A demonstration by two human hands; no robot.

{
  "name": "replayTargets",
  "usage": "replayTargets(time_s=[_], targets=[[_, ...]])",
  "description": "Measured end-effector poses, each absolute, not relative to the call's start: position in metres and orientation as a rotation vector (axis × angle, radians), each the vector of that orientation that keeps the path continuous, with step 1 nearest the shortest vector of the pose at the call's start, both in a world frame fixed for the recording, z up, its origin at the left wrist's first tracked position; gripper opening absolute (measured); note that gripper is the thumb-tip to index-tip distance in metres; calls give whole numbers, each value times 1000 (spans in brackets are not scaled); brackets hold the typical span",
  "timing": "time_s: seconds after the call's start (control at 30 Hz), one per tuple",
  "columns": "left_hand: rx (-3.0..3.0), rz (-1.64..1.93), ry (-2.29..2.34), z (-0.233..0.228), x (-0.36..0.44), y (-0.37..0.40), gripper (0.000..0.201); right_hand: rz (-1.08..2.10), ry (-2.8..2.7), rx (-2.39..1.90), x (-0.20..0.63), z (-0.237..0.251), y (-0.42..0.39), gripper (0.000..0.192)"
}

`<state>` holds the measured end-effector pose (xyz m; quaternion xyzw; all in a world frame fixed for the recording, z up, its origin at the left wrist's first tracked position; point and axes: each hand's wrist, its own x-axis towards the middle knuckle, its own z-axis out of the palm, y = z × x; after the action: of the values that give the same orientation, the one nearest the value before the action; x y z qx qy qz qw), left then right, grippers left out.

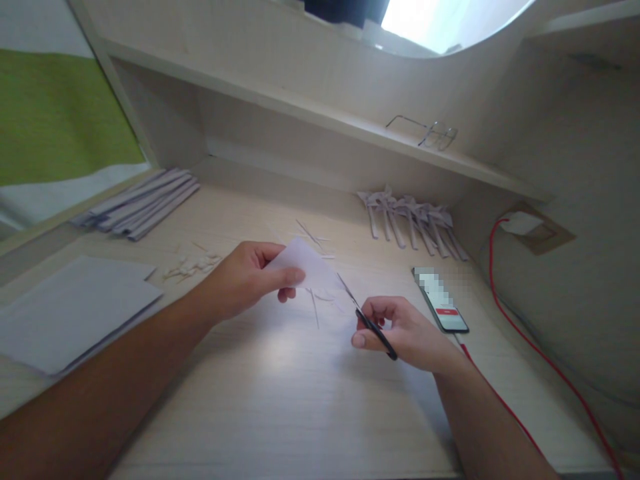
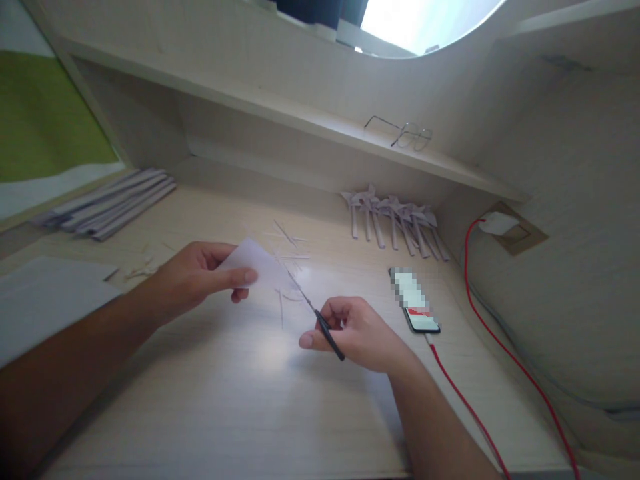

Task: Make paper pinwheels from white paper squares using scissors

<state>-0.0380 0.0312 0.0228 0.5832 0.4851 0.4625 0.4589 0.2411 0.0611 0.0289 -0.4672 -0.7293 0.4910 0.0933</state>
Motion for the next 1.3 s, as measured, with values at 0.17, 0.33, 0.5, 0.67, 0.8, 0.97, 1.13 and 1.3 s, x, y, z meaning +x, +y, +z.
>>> replayTargets(time_s=[0.17,0.33,0.5,0.67,0.8,0.97,1.13,1.3], targets=[[1440,1123,1189,22,-38,31,23,1455,-2166,-1388,241,29,61,43],[1477,1095,1190,24,-40,31,25,1457,-2179,-1390,241,30,61,43],[1495,1053,1171,25,-42,31,26,1469,-2190,-1380,241,30,61,45],[1480,1057,1168,23,-42,33,24,1484,-2181,-1385,241,31,62,45],[1477,1055,1160,23,-42,32,24,1489,-2166,-1372,240,30,61,44],[1494,1049,1182,24,-41,30,27,1516,-2139,-1377,239,31,60,43],[1488,1054,1167,24,-42,31,28,1528,-2118,-1383,239,31,60,44],[1472,1061,1138,23,-42,33,35,1551,-2086,-1379,239,30,60,46]])
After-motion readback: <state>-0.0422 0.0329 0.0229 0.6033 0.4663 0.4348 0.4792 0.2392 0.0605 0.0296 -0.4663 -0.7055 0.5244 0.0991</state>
